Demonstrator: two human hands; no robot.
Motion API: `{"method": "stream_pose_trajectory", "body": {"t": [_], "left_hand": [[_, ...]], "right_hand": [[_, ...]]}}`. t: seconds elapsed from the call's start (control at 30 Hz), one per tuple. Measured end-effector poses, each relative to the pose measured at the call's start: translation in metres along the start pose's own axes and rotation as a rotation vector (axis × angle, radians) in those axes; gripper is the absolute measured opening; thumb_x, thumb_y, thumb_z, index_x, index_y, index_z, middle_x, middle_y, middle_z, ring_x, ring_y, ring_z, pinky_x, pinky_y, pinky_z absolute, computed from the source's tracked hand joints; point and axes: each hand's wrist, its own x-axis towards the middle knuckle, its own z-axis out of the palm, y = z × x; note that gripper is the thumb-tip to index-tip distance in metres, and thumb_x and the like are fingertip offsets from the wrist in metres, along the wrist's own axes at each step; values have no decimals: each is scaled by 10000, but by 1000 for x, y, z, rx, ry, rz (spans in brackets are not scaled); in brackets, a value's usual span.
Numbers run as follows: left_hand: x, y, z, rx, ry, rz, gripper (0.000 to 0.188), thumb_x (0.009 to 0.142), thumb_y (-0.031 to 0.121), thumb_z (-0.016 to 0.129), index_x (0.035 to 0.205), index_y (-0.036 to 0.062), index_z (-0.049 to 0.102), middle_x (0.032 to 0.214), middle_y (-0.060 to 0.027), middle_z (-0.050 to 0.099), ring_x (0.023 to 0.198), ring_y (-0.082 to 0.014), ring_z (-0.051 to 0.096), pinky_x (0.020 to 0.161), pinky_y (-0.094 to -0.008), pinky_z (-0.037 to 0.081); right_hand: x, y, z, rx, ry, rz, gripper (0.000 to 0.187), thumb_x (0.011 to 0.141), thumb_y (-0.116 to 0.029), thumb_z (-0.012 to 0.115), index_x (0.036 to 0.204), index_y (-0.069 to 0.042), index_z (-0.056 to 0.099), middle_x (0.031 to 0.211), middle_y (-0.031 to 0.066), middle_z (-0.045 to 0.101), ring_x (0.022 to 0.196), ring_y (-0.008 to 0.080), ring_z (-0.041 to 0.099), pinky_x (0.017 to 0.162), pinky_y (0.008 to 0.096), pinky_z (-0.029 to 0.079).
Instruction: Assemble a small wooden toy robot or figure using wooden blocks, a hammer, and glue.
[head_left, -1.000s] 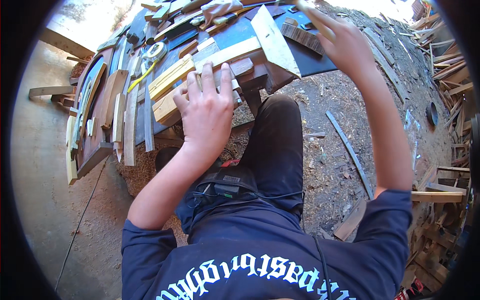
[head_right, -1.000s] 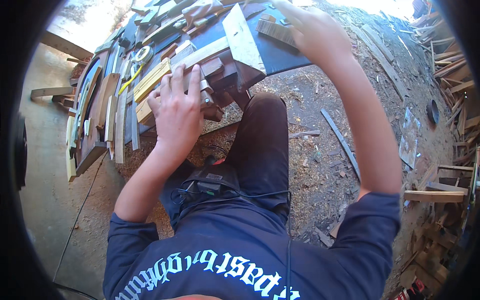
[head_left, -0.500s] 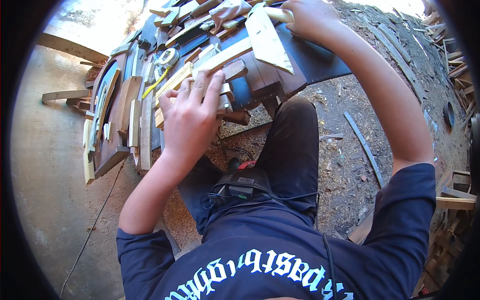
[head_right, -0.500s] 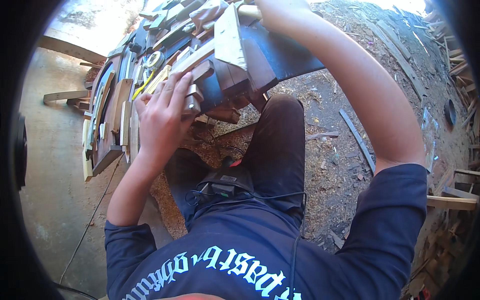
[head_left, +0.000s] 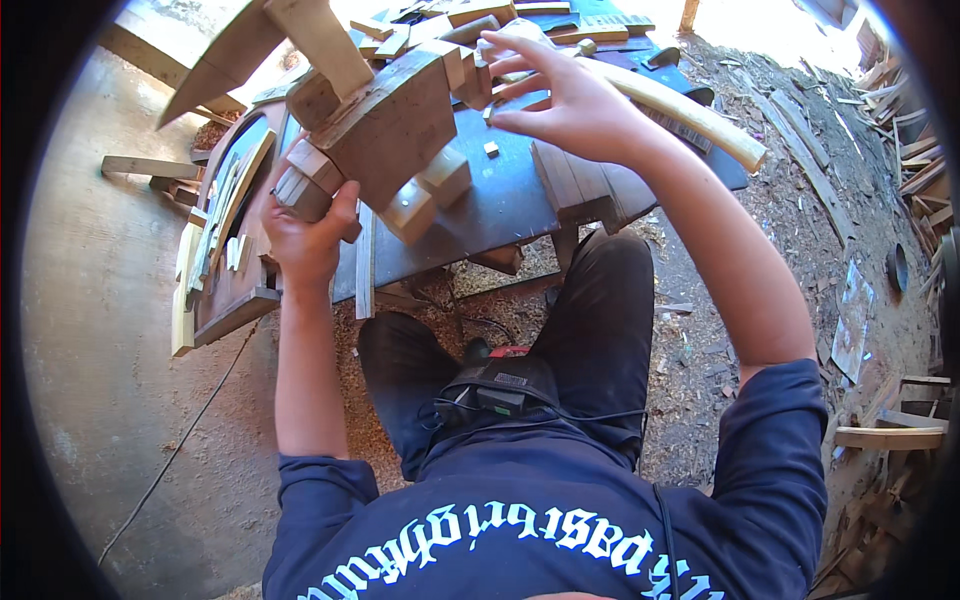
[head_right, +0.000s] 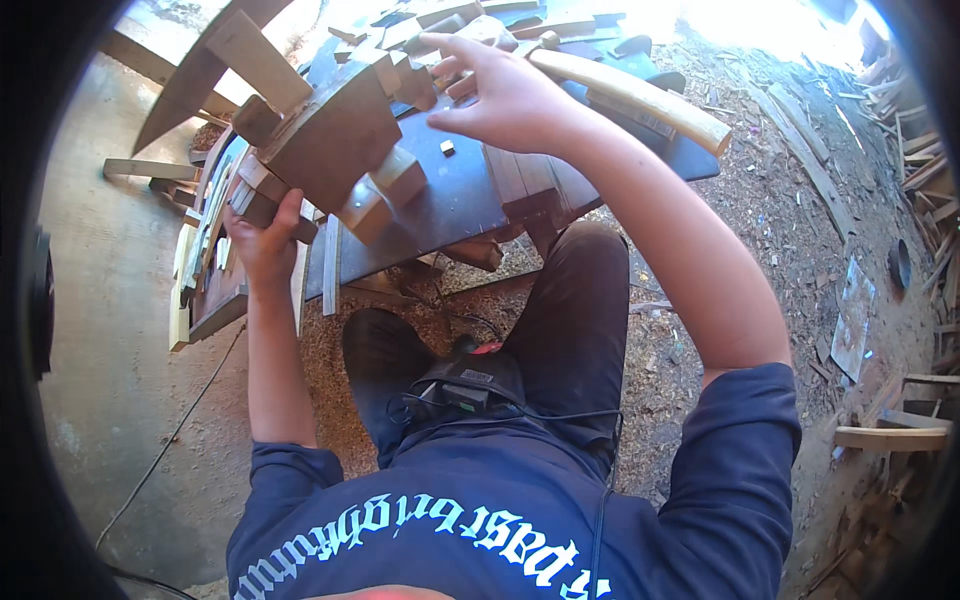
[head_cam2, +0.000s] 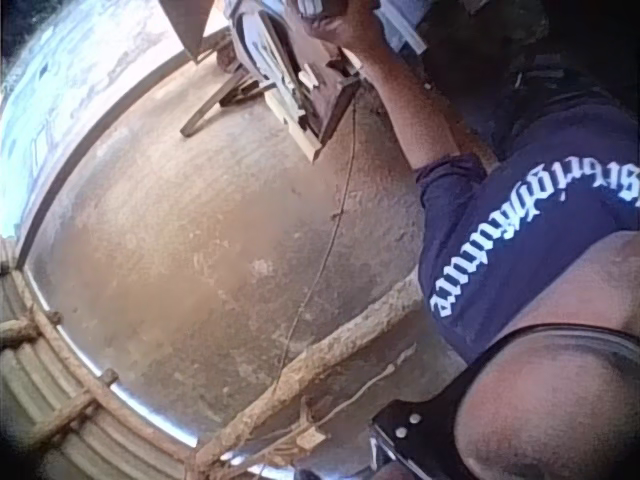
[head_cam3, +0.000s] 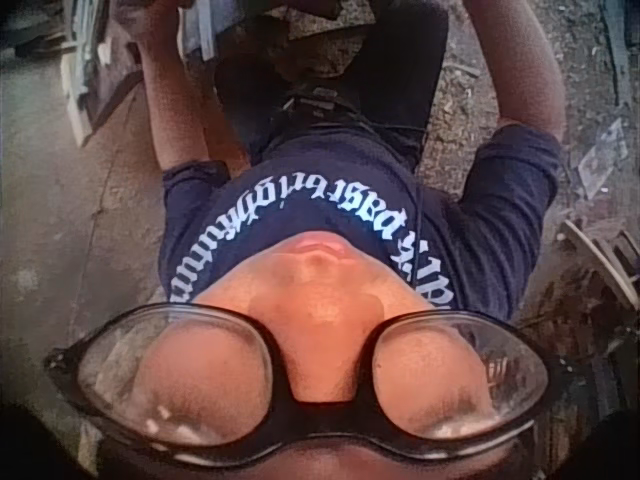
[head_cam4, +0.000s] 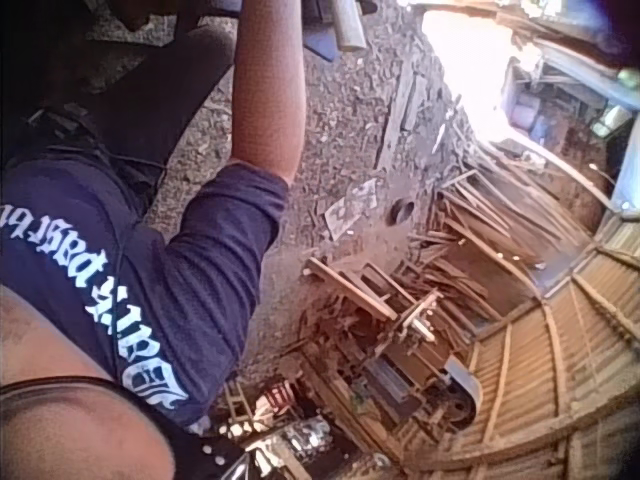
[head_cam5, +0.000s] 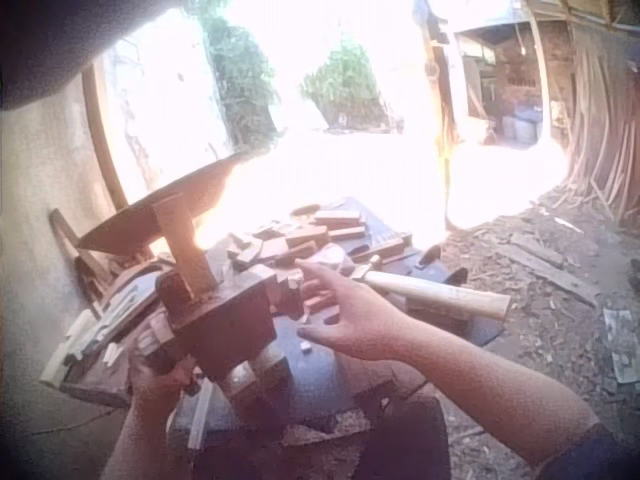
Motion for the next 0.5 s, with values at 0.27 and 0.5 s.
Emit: {"method": "stream_pose_trajectory", "body": {"t": [0.27,0.5], "left_hand": [[9,-37,-42,-208,-62,-193,651,792,15,796,1385,-9,529,1132,-80,678,999,-176,679,904,-325,557],[13,-49,-61,-318,-141,-317,715,769,42,831,1409,16,514,1161,-77,687,1051,-187,674,941,-356,554]], "right_hand": [[26,-9,24,117,-83,-102,673,850,-271,835,1439,-121,545,1310,103,665,1154,258,669,949,380,558],[35,-10,42,42,-135,10,638,913,-180,799,1442,-33,475,1239,132,699,1158,204,692,1020,359,551]]}}
